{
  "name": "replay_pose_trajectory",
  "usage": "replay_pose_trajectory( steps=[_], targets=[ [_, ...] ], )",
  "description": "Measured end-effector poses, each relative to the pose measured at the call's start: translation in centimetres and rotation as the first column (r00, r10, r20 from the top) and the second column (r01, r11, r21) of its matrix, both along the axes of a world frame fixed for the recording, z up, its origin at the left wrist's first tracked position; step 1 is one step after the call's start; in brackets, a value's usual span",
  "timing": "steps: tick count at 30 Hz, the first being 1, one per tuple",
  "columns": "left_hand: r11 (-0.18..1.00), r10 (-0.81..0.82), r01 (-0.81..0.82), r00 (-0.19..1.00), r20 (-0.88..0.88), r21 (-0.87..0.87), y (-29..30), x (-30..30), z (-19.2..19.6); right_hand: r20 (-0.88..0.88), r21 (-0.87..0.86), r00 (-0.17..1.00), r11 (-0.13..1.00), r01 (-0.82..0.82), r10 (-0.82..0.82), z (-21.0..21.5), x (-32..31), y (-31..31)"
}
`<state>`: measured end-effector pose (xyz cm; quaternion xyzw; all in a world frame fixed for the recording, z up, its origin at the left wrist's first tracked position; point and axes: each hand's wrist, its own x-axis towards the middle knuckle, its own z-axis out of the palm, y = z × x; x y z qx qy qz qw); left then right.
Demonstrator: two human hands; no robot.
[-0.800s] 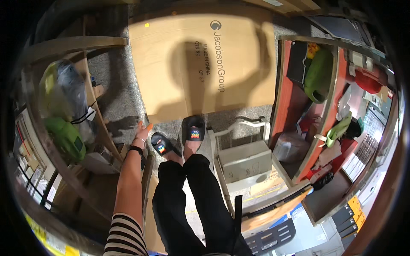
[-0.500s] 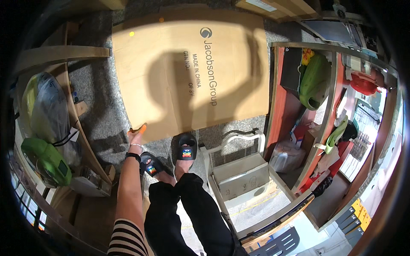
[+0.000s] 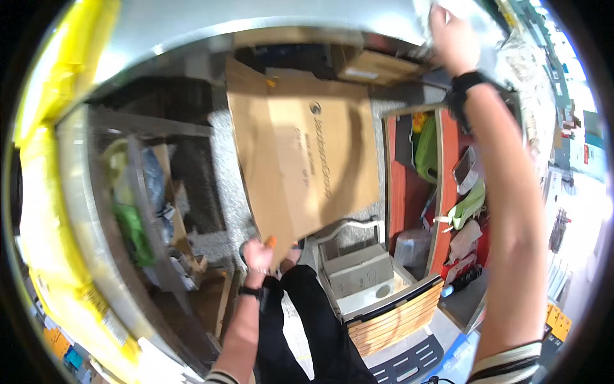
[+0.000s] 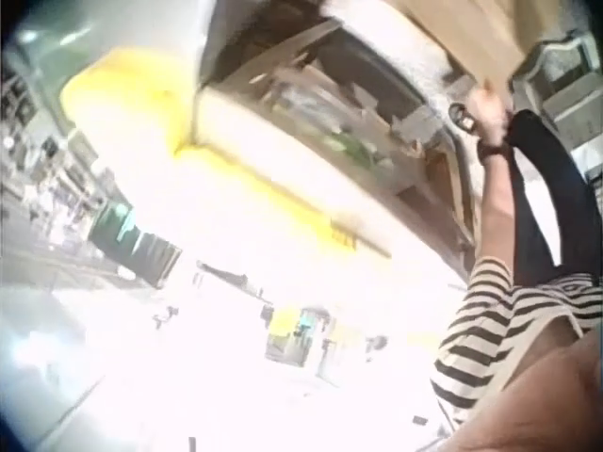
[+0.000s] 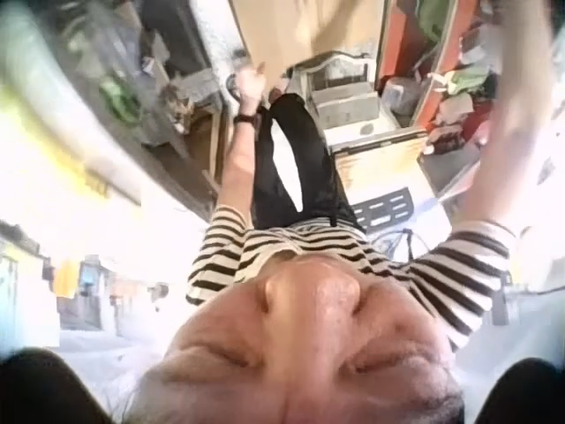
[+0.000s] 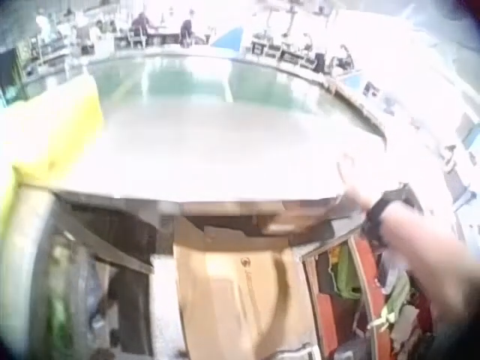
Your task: The person packs shoes into boxes by lining each box with paper, placing the shoes inside, and folding the paper over them. After closing each box with a lid and placing it on a conveyor belt, the person moves a cardboard sheet.
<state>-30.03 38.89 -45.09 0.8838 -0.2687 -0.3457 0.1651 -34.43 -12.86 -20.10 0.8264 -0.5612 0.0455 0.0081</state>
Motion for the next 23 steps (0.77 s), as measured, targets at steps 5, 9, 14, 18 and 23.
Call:
replay_pose_trajectory(
  steps=[5, 9, 14, 18, 23],
  targets=[
    [0.921, 0.191, -0.316, 0.876, -0.443, -0.229, -1.0, -1.9, 18.8, 0.344, -0.478, 0.913, 0.878, -0.029, 0.217, -0.2, -3.3, 5.6],
    [0.963, 0.123, -0.190, 0.941, -0.315, -0.191, 0.3, -2.5, 28.8, 0.591, 0.000, 0.802, 0.994, -0.111, 0.090, 0.2, -4.8, 25.2],
    [0.817, 0.164, -0.463, 0.758, -0.631, -0.344, 1.7, -4.5, 34.9, 0.658, 0.470, 0.713, 0.872, -0.140, -0.240, 4.8, -14.6, 40.3],
    [0.862, 0.178, -0.473, 0.622, -0.762, -0.185, 2.3, -4.5, 39.5, 0.646, 0.365, 0.752, 0.918, -0.158, -0.128, 11.1, -21.7, 45.4],
    [0.777, 0.132, -0.604, 0.435, -0.891, -0.179, 1.1, -4.6, 46.0, 0.549, 0.777, 0.484, 0.629, 0.003, -0.681, 14.8, -30.0, 50.2]
  ],
)
